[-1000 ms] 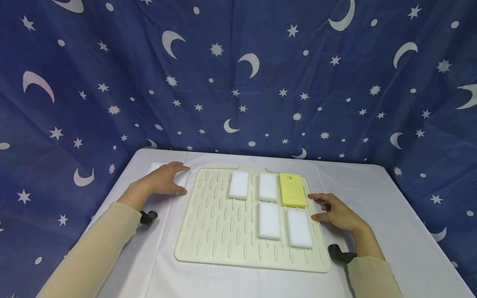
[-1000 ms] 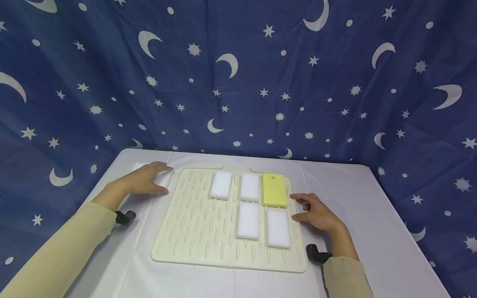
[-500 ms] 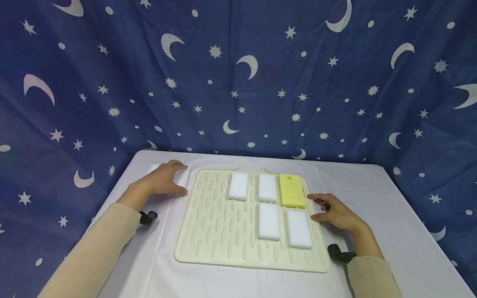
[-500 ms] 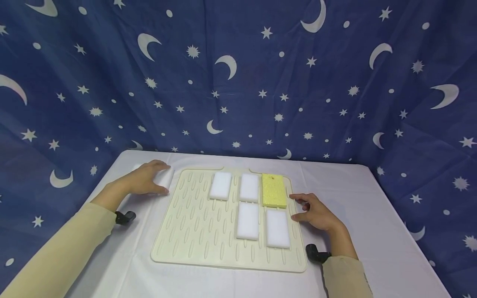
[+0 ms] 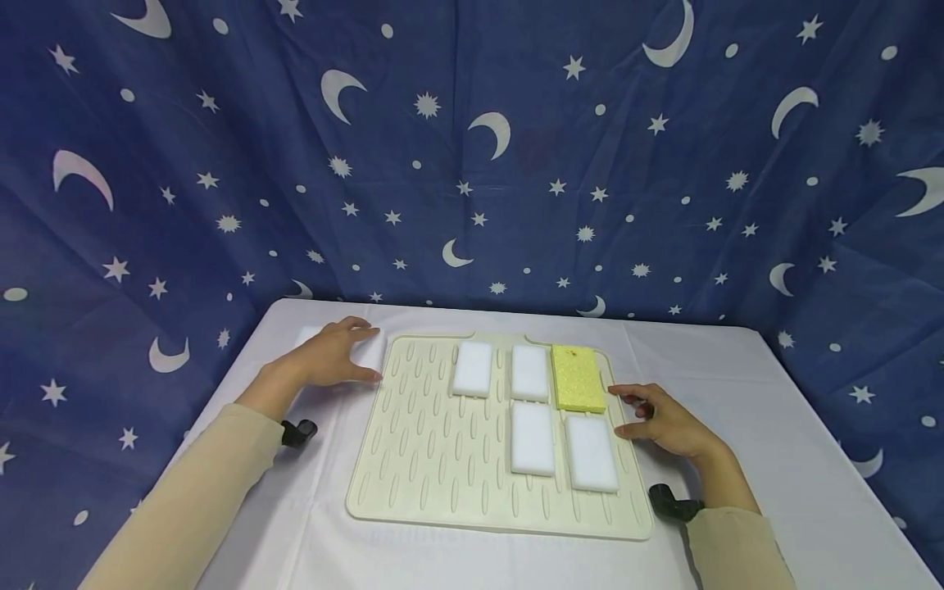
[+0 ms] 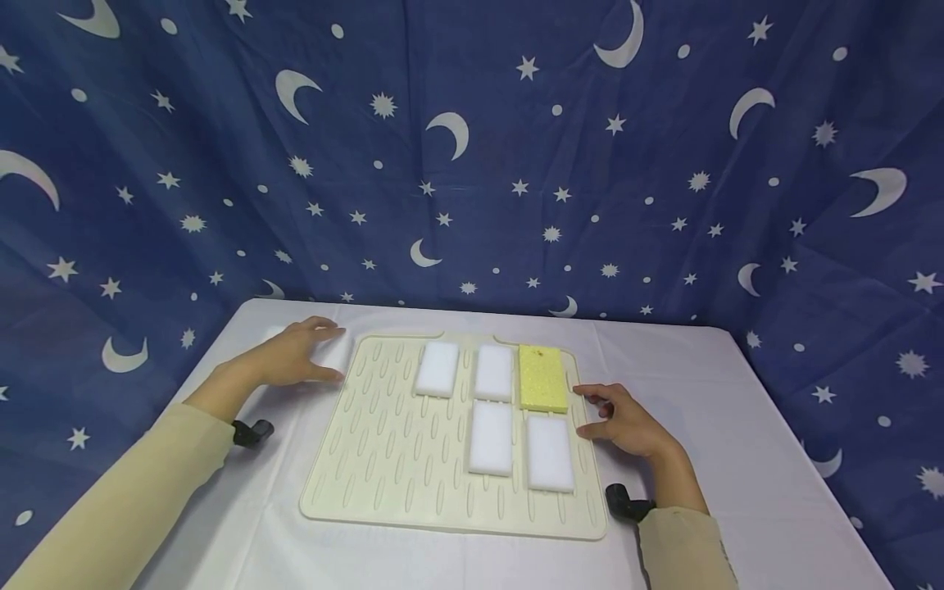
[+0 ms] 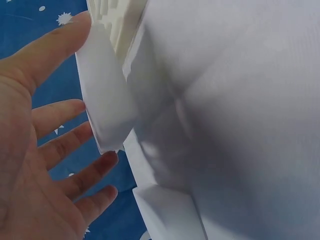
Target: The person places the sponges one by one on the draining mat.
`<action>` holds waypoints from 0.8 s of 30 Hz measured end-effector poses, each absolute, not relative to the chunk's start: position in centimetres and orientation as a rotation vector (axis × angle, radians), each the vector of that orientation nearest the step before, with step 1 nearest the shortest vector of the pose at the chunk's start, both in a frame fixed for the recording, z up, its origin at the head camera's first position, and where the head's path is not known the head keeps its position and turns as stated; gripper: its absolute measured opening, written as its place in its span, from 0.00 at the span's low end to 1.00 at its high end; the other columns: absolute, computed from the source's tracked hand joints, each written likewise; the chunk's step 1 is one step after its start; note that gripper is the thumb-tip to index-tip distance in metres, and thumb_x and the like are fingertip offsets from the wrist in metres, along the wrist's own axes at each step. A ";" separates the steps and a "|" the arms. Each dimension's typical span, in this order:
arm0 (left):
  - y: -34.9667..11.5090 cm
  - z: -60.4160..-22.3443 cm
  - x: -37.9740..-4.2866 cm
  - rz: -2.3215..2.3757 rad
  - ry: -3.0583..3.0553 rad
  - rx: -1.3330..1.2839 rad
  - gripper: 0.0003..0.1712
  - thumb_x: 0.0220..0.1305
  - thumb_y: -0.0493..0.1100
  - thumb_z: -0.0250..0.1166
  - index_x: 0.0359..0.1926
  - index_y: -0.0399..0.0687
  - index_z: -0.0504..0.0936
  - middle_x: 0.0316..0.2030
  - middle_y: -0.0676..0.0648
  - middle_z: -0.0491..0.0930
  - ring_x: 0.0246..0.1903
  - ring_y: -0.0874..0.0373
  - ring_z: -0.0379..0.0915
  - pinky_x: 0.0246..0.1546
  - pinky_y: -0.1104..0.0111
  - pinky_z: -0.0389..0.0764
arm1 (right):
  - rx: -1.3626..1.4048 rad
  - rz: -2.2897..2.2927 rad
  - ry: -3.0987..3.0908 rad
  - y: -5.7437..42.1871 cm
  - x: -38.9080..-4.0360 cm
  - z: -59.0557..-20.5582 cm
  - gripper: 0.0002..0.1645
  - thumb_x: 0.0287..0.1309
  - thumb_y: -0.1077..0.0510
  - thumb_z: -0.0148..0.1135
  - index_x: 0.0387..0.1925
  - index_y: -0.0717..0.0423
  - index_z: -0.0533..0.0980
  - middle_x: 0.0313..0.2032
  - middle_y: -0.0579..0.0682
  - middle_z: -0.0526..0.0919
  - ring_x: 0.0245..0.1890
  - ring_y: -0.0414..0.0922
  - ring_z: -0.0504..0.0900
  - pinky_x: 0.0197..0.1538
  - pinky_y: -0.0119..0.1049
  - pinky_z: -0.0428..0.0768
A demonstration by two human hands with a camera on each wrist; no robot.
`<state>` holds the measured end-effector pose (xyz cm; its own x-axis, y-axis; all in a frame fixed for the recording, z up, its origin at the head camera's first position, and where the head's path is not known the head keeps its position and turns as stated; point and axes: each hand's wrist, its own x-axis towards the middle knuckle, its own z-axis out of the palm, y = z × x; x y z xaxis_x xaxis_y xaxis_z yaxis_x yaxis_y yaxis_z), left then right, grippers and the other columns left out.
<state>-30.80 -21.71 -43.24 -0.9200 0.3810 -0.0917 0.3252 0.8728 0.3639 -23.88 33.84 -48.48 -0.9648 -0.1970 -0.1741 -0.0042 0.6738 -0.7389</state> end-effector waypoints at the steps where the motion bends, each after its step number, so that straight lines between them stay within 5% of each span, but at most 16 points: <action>1: -21.6 -43.2 -30.8 0.522 2.883 0.548 0.55 0.56 0.61 0.78 0.77 0.41 0.66 0.75 0.36 0.61 0.71 0.33 0.59 0.71 0.40 0.64 | -0.167 -1.170 2.649 33.8 -23.9 -48.5 0.46 0.48 0.58 0.80 0.70 0.55 0.73 0.53 0.58 0.66 0.48 0.51 0.64 0.47 0.43 0.67; 24: -18.3 -42.6 -29.9 0.499 2.904 0.602 0.55 0.55 0.65 0.76 0.77 0.46 0.67 0.76 0.42 0.62 0.72 0.37 0.61 0.70 0.42 0.66 | -0.138 -1.147 2.652 34.1 -24.2 -48.8 0.47 0.48 0.55 0.80 0.71 0.52 0.73 0.54 0.58 0.67 0.50 0.52 0.64 0.49 0.43 0.68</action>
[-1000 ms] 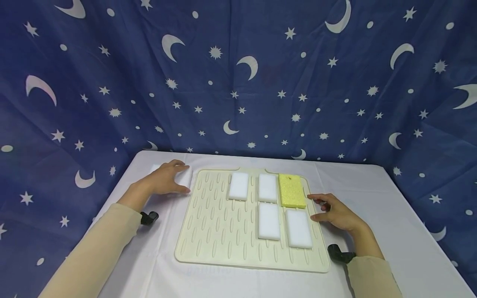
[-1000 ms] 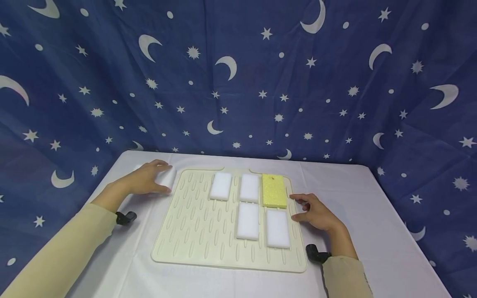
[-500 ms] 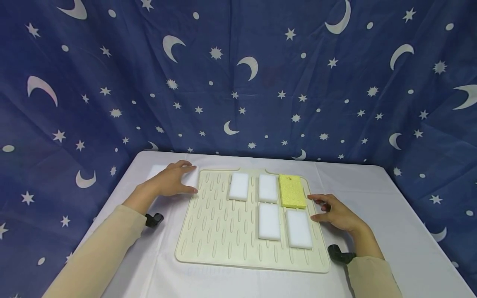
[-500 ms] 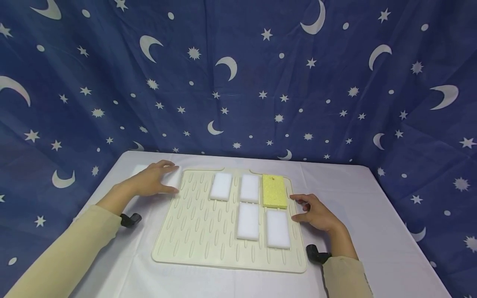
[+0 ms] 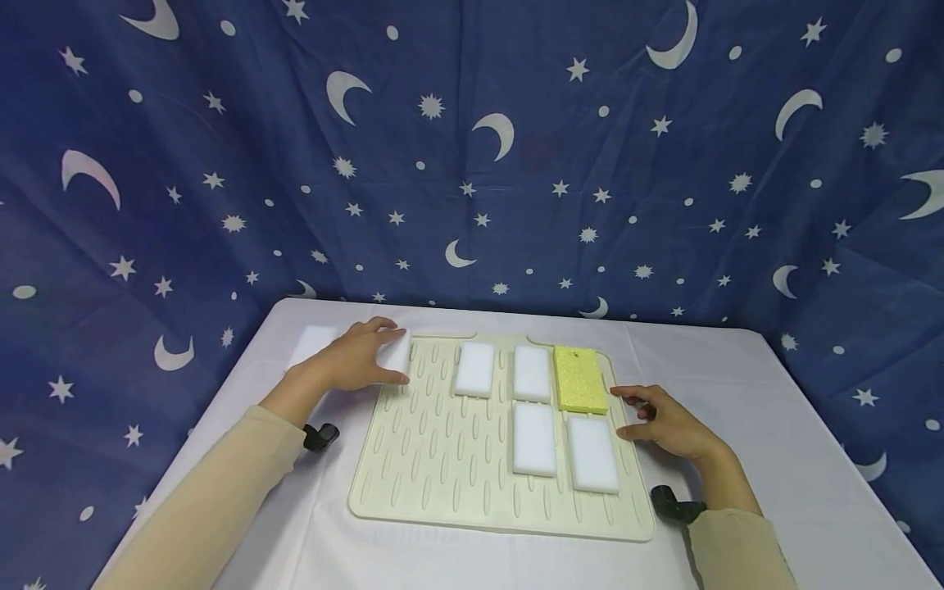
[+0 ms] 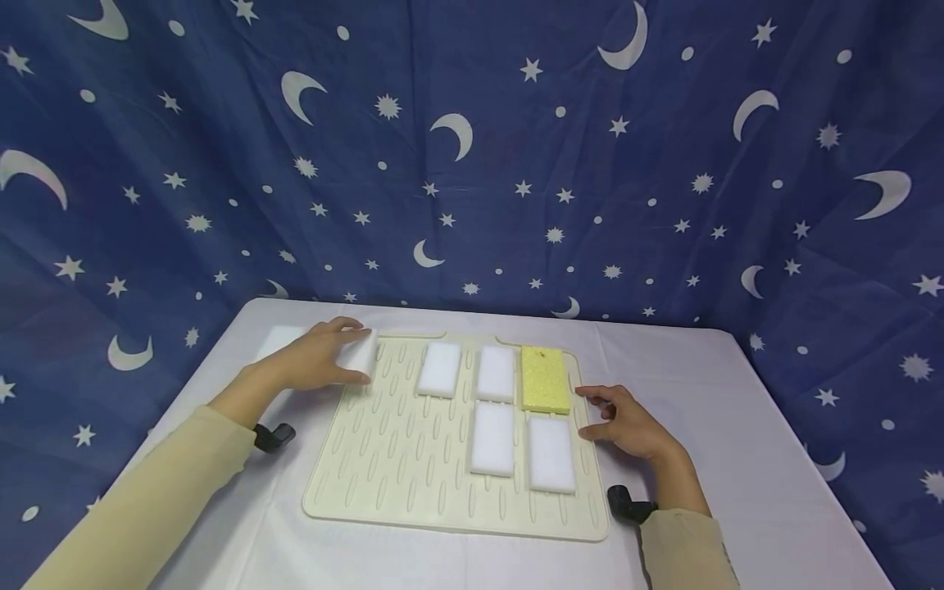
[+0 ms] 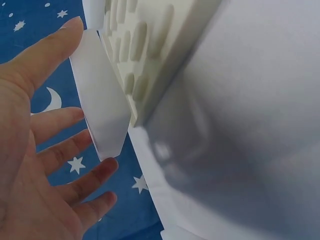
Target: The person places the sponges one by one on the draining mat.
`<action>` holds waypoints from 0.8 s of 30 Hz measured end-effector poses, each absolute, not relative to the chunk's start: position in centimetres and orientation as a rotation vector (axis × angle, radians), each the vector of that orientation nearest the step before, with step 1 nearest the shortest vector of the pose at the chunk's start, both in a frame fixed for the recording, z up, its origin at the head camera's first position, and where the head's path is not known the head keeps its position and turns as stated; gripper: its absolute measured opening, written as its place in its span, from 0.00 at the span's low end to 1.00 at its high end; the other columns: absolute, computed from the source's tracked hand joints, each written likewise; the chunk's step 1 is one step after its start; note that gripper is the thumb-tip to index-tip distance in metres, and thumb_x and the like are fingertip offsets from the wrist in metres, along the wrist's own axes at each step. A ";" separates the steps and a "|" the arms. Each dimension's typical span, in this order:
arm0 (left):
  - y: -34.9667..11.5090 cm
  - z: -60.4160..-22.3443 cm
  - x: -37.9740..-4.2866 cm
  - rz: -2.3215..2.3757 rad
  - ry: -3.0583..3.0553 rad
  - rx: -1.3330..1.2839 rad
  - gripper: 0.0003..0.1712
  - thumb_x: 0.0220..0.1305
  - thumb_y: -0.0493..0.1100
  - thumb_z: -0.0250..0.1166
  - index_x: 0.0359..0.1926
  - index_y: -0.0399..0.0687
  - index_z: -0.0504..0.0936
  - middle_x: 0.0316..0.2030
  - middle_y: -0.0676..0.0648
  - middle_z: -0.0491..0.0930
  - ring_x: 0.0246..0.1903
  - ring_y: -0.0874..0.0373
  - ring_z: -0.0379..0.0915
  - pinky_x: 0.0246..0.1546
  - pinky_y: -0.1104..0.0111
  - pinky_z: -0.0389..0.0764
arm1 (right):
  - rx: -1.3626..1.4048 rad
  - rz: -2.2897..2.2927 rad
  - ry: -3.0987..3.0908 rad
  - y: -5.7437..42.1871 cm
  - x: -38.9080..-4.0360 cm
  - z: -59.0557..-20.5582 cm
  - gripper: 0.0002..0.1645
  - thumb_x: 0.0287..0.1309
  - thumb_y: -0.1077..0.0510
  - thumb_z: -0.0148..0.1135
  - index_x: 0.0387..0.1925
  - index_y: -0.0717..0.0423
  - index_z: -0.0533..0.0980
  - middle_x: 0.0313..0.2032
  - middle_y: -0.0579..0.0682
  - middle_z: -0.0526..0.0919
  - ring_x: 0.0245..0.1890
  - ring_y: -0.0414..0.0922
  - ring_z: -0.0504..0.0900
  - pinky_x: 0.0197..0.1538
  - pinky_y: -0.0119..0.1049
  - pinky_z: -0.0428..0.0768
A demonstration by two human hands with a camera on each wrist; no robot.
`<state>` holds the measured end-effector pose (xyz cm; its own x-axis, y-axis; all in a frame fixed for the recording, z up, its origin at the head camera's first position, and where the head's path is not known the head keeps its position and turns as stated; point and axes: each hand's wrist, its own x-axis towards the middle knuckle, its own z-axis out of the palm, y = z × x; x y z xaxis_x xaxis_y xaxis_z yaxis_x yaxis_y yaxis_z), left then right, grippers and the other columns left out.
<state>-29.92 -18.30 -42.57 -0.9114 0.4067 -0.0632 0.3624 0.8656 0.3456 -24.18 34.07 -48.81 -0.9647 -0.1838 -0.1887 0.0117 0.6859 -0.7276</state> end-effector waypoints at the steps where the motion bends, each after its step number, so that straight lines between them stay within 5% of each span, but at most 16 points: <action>1: -18.1 -42.6 -30.0 0.502 2.904 0.606 0.55 0.56 0.65 0.76 0.77 0.46 0.67 0.76 0.42 0.62 0.71 0.36 0.61 0.70 0.41 0.66 | -0.134 -1.143 2.654 34.1 -24.2 -48.8 0.47 0.48 0.55 0.80 0.71 0.52 0.73 0.54 0.58 0.67 0.50 0.52 0.64 0.49 0.43 0.68; 24: -15.1 -42.9 -30.7 0.486 2.863 0.633 0.54 0.56 0.66 0.76 0.77 0.47 0.68 0.76 0.45 0.63 0.72 0.40 0.62 0.70 0.45 0.69 | -0.122 -1.143 2.644 33.7 -24.3 -48.6 0.47 0.48 0.55 0.80 0.71 0.51 0.73 0.55 0.58 0.67 0.51 0.52 0.64 0.49 0.44 0.67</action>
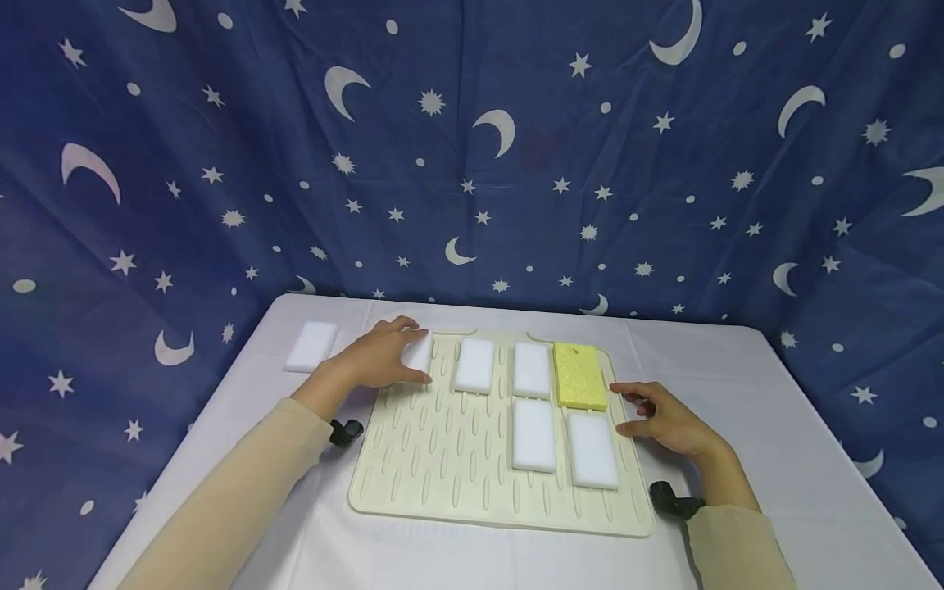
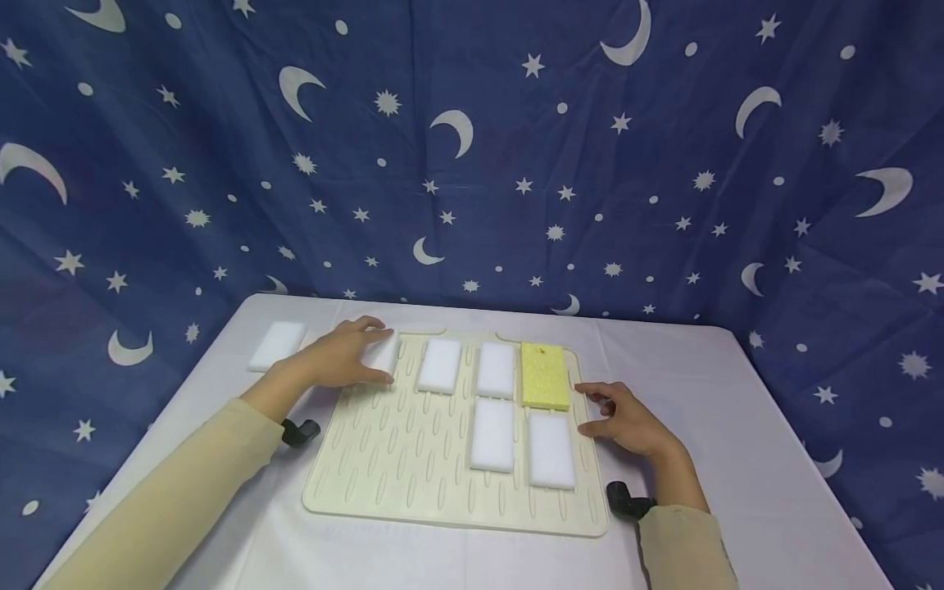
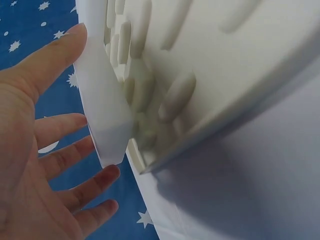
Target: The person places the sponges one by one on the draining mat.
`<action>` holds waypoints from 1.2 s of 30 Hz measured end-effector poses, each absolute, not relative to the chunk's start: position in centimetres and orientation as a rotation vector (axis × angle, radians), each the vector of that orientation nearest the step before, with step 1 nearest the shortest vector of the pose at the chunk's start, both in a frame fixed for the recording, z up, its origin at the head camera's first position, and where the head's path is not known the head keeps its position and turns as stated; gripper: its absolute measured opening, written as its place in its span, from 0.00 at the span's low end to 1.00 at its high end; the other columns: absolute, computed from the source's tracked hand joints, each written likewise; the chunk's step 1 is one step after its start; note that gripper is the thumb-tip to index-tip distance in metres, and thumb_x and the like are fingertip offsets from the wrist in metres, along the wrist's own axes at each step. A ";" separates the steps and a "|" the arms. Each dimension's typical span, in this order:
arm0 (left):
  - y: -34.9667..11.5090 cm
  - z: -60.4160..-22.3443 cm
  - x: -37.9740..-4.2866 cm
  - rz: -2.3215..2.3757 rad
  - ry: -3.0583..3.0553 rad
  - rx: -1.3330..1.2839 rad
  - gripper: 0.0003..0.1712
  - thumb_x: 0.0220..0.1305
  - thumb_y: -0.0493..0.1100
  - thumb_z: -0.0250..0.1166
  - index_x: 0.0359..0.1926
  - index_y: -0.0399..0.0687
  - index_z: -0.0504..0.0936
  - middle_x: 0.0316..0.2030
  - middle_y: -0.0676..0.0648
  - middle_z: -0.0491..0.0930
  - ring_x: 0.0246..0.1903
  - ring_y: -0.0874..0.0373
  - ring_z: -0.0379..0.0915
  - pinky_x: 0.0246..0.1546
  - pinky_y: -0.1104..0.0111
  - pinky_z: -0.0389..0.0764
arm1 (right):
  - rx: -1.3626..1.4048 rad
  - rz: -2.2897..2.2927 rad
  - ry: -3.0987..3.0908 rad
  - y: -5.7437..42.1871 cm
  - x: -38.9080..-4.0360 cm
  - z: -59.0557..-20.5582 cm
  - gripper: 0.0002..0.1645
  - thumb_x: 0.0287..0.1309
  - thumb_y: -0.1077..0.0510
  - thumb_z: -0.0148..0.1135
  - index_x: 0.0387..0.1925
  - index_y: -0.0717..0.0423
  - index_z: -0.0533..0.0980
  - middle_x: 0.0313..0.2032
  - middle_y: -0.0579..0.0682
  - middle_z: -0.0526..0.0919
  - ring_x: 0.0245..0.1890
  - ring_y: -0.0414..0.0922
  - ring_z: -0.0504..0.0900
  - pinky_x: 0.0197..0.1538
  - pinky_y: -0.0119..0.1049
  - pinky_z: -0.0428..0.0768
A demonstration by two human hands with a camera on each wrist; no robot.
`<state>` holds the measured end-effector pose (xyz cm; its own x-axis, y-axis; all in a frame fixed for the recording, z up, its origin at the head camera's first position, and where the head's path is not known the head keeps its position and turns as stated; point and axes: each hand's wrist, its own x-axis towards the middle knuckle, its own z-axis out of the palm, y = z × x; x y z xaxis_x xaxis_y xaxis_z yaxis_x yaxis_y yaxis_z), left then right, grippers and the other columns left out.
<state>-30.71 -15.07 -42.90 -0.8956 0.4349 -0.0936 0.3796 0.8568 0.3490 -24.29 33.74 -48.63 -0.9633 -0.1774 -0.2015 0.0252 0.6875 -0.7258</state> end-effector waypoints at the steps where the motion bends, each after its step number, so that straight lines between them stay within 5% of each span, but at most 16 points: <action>1: -15.0 -43.0 -30.8 0.485 2.859 0.632 0.54 0.56 0.66 0.76 0.77 0.48 0.68 0.76 0.45 0.63 0.72 0.40 0.62 0.70 0.45 0.69 | -0.124 -1.143 2.644 33.7 -24.3 -48.6 0.47 0.48 0.55 0.80 0.71 0.51 0.73 0.55 0.58 0.67 0.51 0.52 0.64 0.50 0.44 0.67; 36: -12.5 -44.1 -31.3 0.432 2.863 0.668 0.55 0.55 0.66 0.76 0.77 0.47 0.68 0.75 0.43 0.63 0.70 0.41 0.64 0.68 0.47 0.71 | -0.142 -1.143 2.662 33.8 -24.2 -48.6 0.46 0.48 0.55 0.81 0.70 0.53 0.73 0.57 0.58 0.68 0.50 0.51 0.65 0.50 0.43 0.68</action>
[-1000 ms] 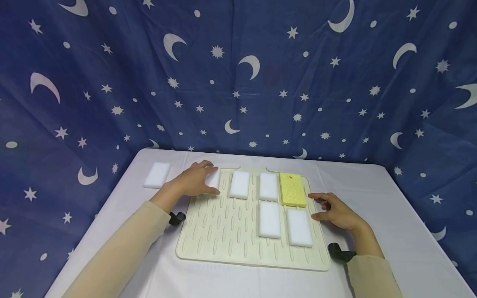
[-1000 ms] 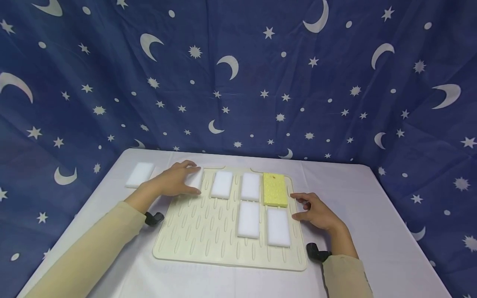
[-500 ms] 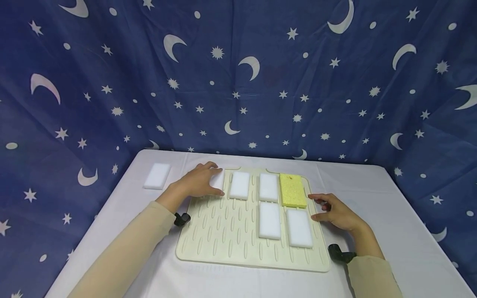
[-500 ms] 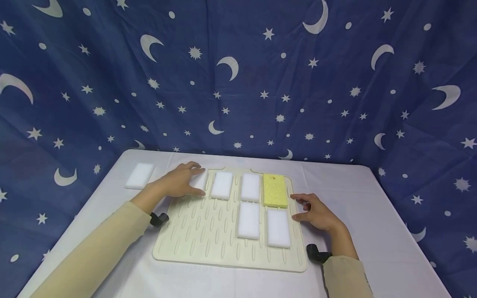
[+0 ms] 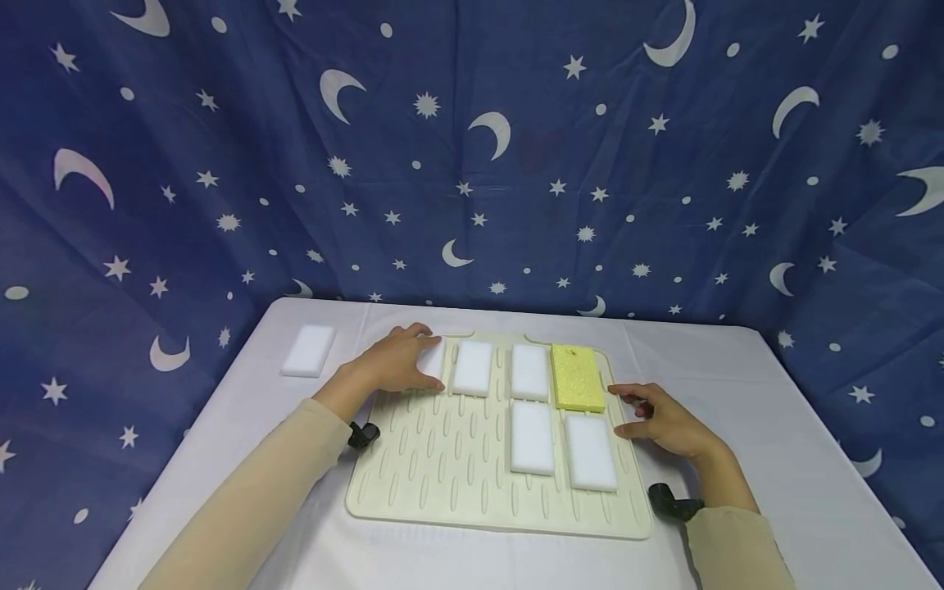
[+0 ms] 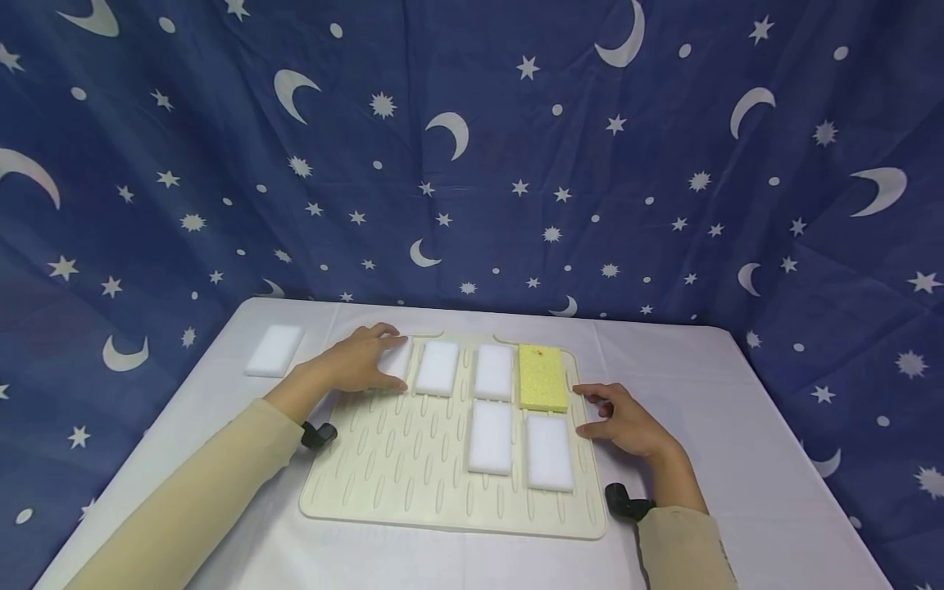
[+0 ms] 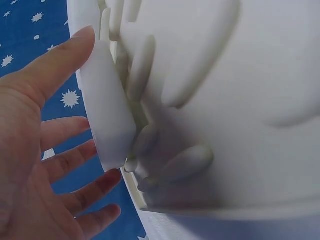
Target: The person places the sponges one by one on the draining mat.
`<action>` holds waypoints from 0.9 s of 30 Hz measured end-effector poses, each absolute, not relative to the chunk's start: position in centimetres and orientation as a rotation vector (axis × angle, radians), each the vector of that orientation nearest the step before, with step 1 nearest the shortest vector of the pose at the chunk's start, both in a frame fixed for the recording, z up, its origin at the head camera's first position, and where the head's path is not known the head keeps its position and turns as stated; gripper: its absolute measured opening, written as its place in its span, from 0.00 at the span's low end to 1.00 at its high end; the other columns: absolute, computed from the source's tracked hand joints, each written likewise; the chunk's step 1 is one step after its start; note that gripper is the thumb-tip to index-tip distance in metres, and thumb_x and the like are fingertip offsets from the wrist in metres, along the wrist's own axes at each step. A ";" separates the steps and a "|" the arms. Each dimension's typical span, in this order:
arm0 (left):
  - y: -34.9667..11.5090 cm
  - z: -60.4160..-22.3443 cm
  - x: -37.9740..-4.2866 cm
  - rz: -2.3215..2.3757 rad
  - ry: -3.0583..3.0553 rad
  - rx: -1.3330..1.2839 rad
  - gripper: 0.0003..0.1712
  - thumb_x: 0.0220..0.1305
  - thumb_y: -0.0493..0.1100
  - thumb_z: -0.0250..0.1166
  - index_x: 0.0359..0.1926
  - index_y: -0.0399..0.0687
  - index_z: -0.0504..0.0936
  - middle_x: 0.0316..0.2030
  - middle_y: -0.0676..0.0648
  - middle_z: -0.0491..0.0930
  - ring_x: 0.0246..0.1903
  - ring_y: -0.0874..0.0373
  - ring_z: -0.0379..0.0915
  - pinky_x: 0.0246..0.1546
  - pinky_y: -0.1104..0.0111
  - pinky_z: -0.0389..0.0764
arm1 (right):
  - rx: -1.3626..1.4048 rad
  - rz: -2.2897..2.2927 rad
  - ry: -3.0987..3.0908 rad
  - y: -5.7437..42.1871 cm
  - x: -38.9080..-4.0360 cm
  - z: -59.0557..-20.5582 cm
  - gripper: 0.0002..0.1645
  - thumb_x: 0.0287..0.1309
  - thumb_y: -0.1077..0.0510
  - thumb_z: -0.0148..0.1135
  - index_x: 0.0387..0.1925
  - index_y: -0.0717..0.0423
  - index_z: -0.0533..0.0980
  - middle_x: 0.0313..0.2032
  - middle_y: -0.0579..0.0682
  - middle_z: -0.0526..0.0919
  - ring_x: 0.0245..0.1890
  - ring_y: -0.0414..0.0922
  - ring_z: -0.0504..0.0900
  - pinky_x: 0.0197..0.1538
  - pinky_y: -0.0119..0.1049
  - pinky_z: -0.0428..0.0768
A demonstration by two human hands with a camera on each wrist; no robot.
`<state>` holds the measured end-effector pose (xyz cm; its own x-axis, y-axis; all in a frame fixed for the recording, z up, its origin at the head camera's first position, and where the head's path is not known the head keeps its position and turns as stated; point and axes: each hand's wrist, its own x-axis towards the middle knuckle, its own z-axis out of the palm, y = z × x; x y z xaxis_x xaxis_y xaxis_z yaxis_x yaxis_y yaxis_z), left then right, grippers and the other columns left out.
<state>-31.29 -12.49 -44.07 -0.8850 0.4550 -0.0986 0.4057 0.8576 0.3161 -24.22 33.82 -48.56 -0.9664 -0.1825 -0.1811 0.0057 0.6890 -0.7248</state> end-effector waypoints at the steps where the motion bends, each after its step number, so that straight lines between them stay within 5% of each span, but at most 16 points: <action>1: -12.5 -44.1 -31.3 0.435 2.862 0.668 0.55 0.54 0.66 0.77 0.77 0.47 0.68 0.76 0.43 0.63 0.69 0.41 0.64 0.69 0.48 0.71 | -0.147 -1.144 2.662 33.8 -24.2 -48.5 0.46 0.48 0.56 0.81 0.70 0.53 0.73 0.57 0.58 0.68 0.50 0.51 0.65 0.49 0.43 0.68; 27: -12.6 -44.4 -31.0 0.452 2.884 0.664 0.57 0.53 0.66 0.78 0.77 0.48 0.67 0.77 0.42 0.62 0.70 0.40 0.65 0.71 0.48 0.67 | -0.149 -1.146 2.659 33.6 -24.2 -48.5 0.46 0.47 0.56 0.80 0.70 0.54 0.73 0.55 0.59 0.67 0.50 0.52 0.65 0.48 0.43 0.68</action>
<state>-31.01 -12.55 -44.43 -0.8913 0.4473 -0.0749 0.4029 0.8568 0.3218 -24.16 33.63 -48.47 -0.9655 -0.1880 -0.1804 0.0020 0.6870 -0.7267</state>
